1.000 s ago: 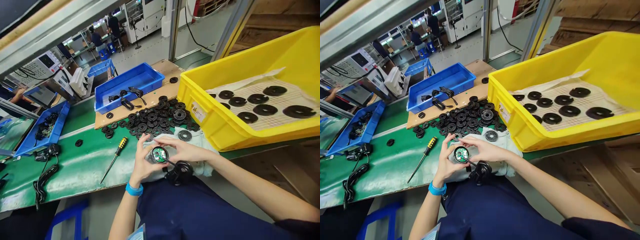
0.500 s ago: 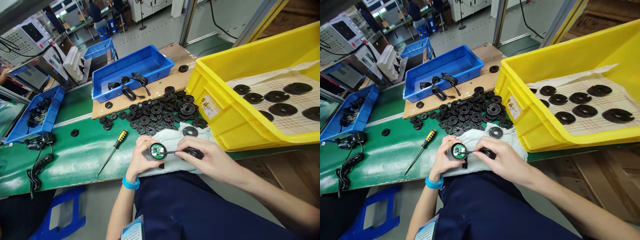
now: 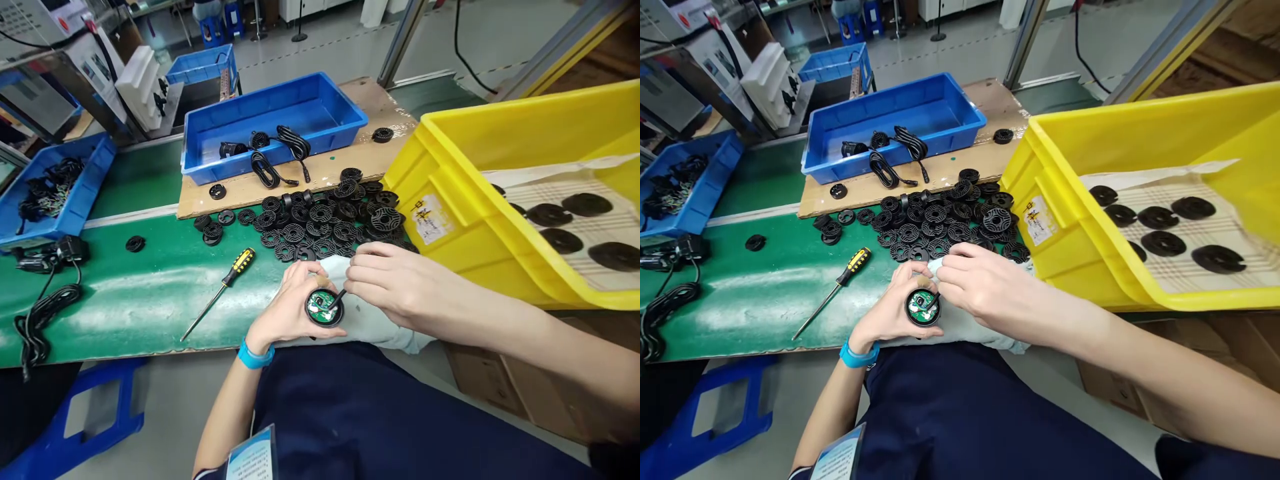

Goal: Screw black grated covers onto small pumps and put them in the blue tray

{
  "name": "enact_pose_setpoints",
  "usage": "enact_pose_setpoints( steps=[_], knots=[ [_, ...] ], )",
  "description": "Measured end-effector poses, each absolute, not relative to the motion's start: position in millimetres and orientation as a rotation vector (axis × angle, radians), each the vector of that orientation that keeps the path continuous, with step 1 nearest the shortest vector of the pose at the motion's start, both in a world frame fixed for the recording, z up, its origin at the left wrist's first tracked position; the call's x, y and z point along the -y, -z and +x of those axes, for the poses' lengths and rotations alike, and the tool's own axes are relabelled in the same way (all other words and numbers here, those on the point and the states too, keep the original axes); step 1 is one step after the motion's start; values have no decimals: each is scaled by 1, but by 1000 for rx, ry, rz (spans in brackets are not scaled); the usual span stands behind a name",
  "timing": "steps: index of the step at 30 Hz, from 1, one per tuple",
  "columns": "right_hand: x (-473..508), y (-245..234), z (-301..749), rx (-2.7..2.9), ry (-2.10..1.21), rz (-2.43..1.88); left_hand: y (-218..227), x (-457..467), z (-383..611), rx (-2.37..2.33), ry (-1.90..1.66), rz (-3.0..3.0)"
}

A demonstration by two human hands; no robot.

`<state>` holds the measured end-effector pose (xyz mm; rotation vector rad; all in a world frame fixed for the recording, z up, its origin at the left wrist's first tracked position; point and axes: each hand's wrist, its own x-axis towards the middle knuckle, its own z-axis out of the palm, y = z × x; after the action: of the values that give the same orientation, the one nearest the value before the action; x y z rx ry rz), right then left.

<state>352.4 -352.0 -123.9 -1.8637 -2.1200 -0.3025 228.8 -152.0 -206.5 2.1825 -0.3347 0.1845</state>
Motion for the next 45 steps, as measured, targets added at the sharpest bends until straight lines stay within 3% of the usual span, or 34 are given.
enact_pose_setpoints(
  steps=[20, 32, 45],
  knots=[
    [342, 131, 359, 2044, 422, -2006, 209, 145, 230, 285, -305, 2106],
    [326, 122, 342, 2249, 767, -1959, 211, 159, 219, 197, -168, 2046],
    [330, 125, 341, 2184, 599, -2003, 213, 167, 222, 158, -213, 1997]
  ],
)
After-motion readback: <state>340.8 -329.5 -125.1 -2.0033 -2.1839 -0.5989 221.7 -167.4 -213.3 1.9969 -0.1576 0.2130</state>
